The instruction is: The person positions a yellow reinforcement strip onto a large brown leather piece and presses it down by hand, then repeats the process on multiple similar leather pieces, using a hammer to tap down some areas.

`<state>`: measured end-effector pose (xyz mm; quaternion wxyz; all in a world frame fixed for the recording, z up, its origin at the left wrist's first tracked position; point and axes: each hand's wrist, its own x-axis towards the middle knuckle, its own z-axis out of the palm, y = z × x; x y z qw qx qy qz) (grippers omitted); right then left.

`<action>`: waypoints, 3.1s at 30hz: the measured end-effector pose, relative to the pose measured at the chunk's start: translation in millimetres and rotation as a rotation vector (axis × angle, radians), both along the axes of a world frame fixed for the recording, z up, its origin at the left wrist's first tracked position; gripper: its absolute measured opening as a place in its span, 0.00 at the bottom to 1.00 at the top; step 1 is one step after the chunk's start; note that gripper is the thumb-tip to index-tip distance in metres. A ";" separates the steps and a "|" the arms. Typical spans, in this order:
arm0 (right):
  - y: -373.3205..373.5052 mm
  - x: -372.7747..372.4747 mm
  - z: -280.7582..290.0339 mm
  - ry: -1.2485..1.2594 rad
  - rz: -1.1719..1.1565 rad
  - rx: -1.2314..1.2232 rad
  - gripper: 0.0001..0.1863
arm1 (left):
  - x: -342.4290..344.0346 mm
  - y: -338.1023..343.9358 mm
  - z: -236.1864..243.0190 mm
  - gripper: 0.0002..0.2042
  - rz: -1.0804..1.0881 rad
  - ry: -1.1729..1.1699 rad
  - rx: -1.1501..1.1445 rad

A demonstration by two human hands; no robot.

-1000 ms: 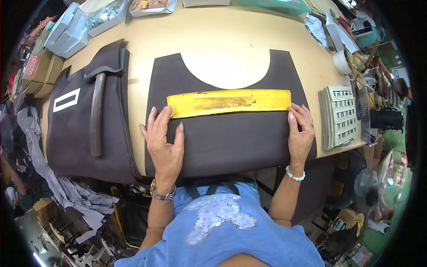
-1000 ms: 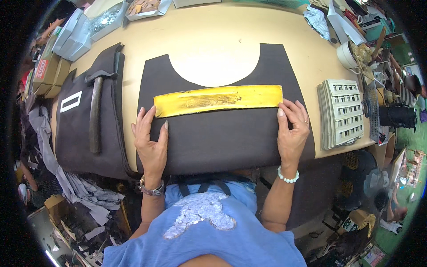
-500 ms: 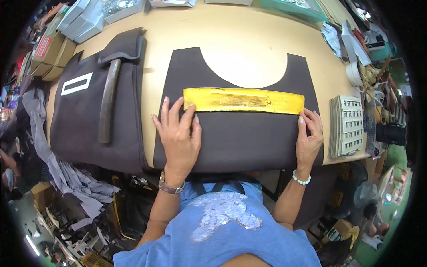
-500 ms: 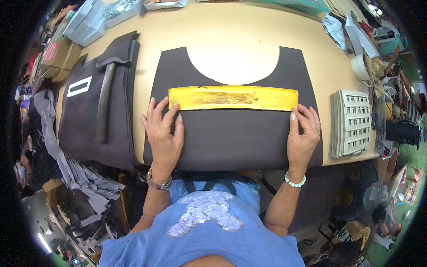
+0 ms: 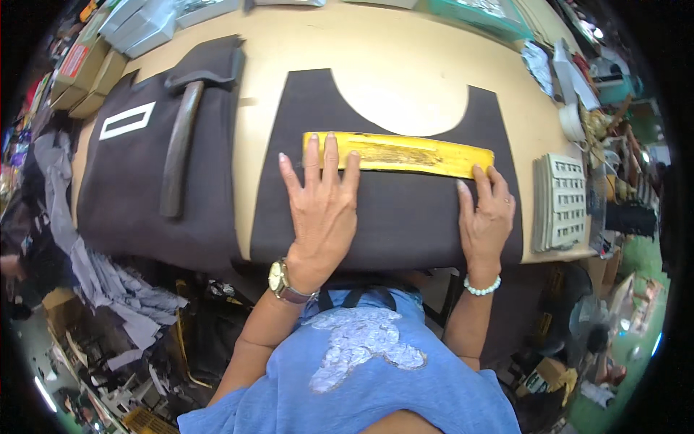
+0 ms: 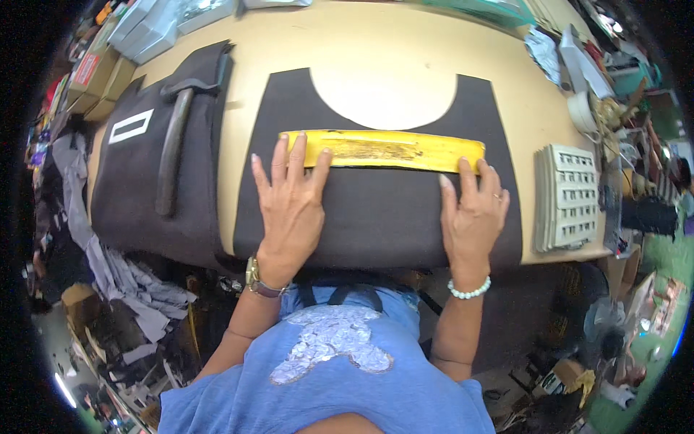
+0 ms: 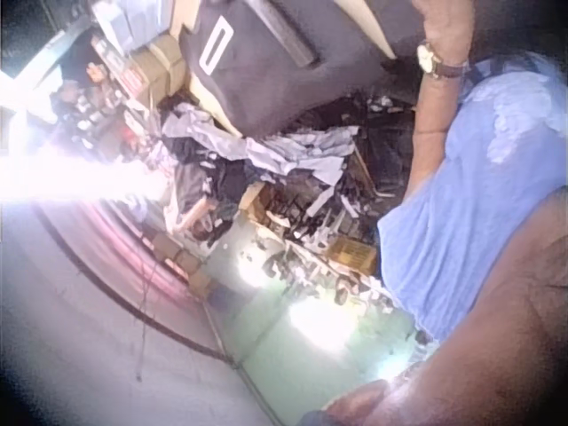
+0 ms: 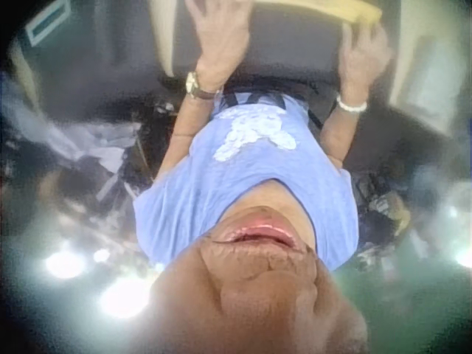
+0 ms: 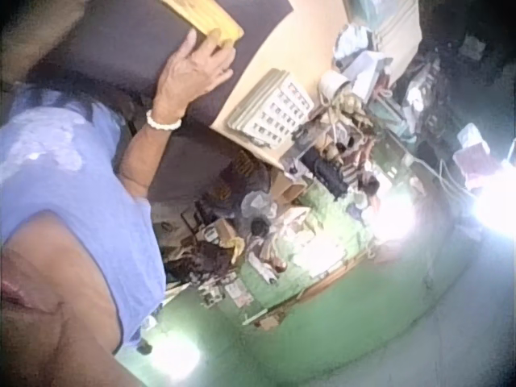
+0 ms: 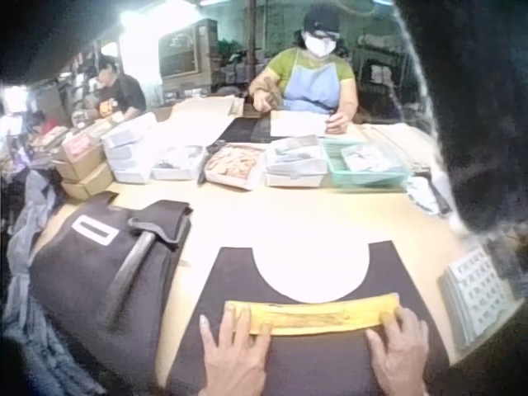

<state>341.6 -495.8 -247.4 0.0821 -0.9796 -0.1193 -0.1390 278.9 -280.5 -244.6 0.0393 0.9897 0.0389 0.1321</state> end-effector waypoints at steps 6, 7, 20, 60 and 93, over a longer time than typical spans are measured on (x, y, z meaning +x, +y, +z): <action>0.3 0.4 -8.3 -0.020 -0.015 0.027 0.23 | 4.5 -10.3 -7.4 0.24 -0.052 0.014 0.021; 0.8 0.9 -7.5 -0.011 -0.015 0.048 0.23 | 5.2 -12.3 -6.8 0.25 -0.055 0.018 0.057; -135.0 1.0 32.5 -0.411 -0.555 0.261 0.09 | 12.0 -13.3 -3.0 0.23 -0.126 0.032 0.135; -124.3 -8.0 67.2 -0.384 -0.912 -0.073 0.19 | 16.5 -10.6 7.5 0.23 -0.196 0.050 0.058; 7.4 0.0 9.0 0.559 -0.060 1.112 0.22 | 41.5 73.7 11.9 0.35 -0.381 0.207 -0.585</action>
